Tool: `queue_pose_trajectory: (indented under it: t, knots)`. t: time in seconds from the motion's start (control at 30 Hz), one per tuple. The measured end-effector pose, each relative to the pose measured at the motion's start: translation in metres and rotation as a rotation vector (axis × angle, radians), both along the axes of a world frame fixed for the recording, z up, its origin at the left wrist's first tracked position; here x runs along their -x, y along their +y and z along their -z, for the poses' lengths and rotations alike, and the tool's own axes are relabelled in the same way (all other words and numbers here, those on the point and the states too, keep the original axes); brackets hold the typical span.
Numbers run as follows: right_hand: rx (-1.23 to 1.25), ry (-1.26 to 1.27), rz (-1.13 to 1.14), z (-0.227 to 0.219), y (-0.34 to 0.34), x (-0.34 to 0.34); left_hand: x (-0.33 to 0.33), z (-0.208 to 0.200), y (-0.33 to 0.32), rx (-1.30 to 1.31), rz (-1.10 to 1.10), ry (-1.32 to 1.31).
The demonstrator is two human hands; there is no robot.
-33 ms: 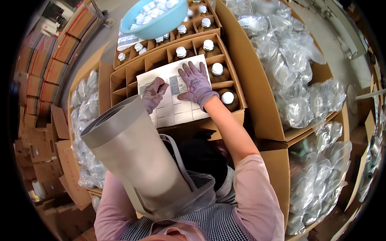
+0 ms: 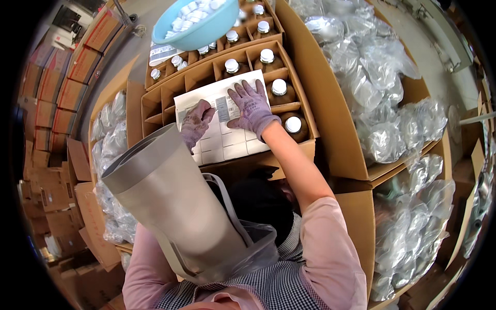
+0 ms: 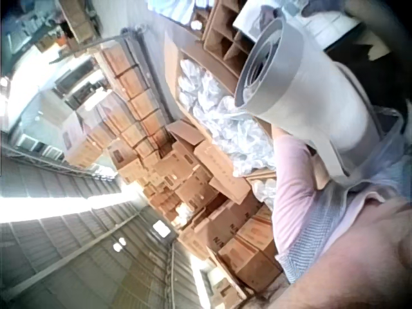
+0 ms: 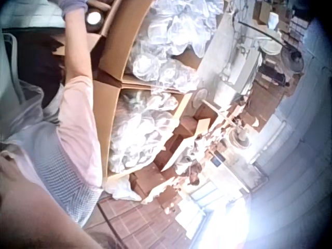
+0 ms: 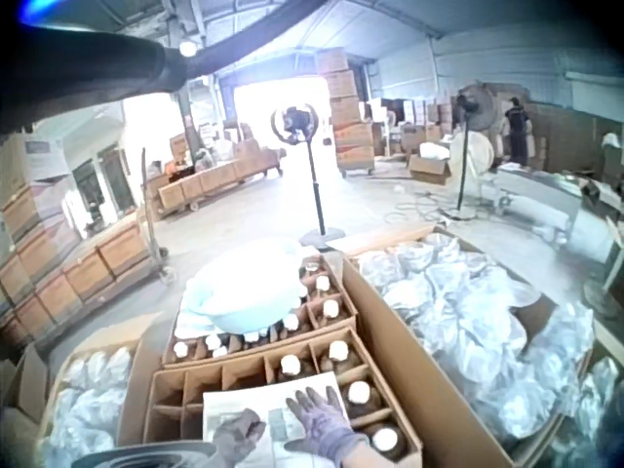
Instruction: The person unpacks thermos bodies from plastic bags, applies labels to the exterior, and assembles them by inserting inner glass containers and screwing on lids. The person repeats this process for multiple units, handling beige and light blue thermoses.
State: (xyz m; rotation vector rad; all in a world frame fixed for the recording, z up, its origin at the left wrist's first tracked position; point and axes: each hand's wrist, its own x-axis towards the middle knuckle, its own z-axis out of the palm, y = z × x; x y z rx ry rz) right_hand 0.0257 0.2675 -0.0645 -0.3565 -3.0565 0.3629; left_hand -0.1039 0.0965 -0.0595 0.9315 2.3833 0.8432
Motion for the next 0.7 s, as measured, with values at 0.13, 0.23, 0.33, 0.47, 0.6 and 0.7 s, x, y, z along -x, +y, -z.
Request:
queue_pose_trajectory:
  t: [0.13, 0.23, 0.33, 0.47, 0.6, 0.7]
  knots:
    - [0.087, 0.002, 0.046, 0.006, 0.004, -0.001, 0.007, 0.013, 0.0, 0.004, 0.157, 0.333]
    - [0.07, 0.008, 0.041, 0.014, 0.007, 0.001, 0.004, 0.004, -0.001, 0.053, 0.148, 0.372]
    - [0.069, 0.081, 0.035, 0.022, 0.009, 0.0, 0.005, 0.005, 0.002, 0.078, 0.137, 0.373]
    - [0.095, 0.162, 0.028, 0.031, 0.01, 0.0, 0.007, 0.001, 0.004, 0.048, 0.173, 0.325]
    - [0.139, 0.245, 0.014, 0.037, 0.011, 0.0, 0.014, 0.002, 0.006, 0.055, 0.171, 0.259]
    - [0.142, 0.268, 0.014, 0.039, 0.011, -0.001, 0.023, 0.008, 0.007, 0.029, 0.169, 0.141]
